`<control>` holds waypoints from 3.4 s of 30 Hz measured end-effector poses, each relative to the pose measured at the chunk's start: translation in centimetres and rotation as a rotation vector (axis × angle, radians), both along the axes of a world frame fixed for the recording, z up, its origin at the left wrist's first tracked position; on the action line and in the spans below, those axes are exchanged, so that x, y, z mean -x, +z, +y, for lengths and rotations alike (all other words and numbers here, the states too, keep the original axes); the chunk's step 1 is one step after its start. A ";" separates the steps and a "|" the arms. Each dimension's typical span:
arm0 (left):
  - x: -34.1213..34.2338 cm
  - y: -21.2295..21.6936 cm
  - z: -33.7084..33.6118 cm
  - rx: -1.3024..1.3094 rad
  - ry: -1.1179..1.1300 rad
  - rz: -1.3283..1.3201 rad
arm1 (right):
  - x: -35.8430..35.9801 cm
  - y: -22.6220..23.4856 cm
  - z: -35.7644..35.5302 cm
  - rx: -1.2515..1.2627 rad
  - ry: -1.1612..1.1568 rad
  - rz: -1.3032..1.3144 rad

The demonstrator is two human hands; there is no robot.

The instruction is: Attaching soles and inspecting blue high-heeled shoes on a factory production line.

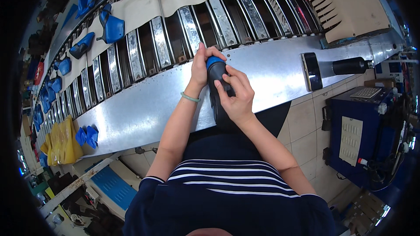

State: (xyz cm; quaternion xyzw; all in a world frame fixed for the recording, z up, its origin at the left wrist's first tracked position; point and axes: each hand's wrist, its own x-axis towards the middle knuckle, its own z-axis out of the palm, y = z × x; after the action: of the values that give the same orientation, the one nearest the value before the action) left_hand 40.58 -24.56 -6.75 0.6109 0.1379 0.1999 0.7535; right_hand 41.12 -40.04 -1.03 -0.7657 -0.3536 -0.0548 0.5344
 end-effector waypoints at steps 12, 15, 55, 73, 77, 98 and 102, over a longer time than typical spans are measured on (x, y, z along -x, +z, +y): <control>7.3 -0.4 -4.0 0.172 0.074 -0.005 | -1.0 -0.5 -0.4 -0.067 -0.043 0.192; 8.1 0.0 -4.9 0.239 0.072 0.043 | -1.1 -0.7 -0.4 -0.097 -0.030 0.200; 3.5 0.4 0.3 -0.099 -0.126 -0.098 | -0.8 -1.5 -0.4 -0.212 -0.019 0.385; 6.1 -0.5 -0.1 0.126 -0.077 -0.116 | 0.5 -1.7 -3.0 -0.126 0.116 0.383; 5.9 -1.1 0.1 0.046 -0.088 -0.115 | 0.3 -2.1 -3.3 -0.126 0.113 0.394; 5.4 -0.6 -0.5 -0.005 -0.087 -0.035 | -3.7 -4.6 -6.4 -0.255 0.364 0.932; 5.5 -1.0 -0.3 0.001 -0.078 -0.037 | -3.7 -4.1 -7.5 0.009 0.334 0.816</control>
State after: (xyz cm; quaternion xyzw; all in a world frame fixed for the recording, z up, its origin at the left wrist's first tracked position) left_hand 35.06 -24.82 -7.70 0.6117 0.0998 0.1816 0.7634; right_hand 44.79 -47.55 -5.14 -0.6594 -0.2330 0.3407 0.6283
